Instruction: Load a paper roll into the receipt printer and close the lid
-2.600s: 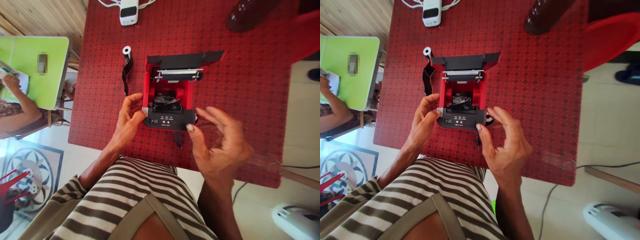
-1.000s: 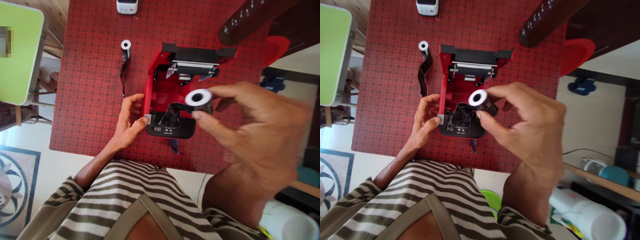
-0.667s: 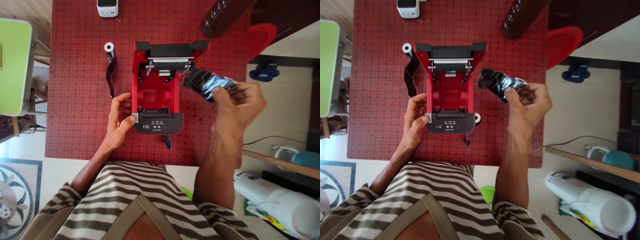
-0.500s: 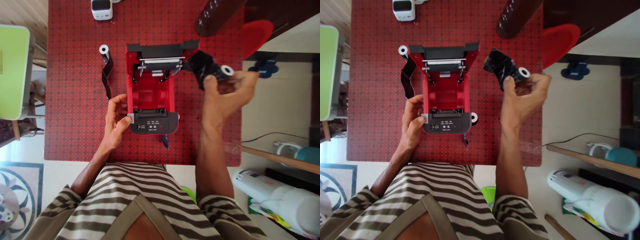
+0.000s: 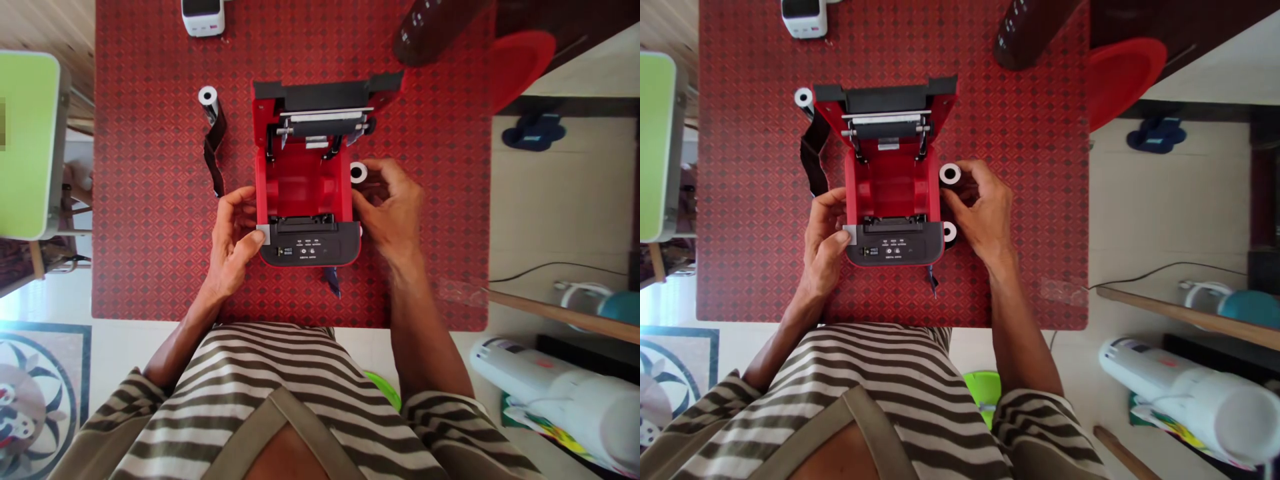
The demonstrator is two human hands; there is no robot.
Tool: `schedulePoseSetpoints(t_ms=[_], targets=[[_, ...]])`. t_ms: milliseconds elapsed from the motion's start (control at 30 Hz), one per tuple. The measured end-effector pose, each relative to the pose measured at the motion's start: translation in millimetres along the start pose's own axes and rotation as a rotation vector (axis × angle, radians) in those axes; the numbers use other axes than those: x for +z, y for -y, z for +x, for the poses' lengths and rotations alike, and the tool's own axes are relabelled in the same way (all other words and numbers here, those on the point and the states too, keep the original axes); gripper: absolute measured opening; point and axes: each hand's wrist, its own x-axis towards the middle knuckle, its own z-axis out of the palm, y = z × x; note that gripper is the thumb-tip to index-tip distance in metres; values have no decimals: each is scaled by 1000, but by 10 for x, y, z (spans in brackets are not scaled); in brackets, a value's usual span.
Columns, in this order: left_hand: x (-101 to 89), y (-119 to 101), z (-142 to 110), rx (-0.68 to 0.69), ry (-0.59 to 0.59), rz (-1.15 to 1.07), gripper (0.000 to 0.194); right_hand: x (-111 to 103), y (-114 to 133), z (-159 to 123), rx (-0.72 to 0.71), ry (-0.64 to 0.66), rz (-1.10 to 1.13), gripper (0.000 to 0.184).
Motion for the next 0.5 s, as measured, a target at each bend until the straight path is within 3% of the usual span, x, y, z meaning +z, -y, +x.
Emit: schedulePoseSetpoints(t_ms=[200, 300, 367, 500], targets=[[-34, -33, 12, -27, 31, -15, 68, -202, -43, -154, 15, 24, -1, 53], [-26, -66, 26, -31, 30, -30, 66, -446, 19, -392, 52, 11, -25, 42], [-1, -89, 41, -17, 21, -53, 62, -567, 82, -564, 95, 92, -22, 38], [46, -110, 67, 10, -3, -95, 57, -511, 193, -763, 135, 223, 14, 51]])
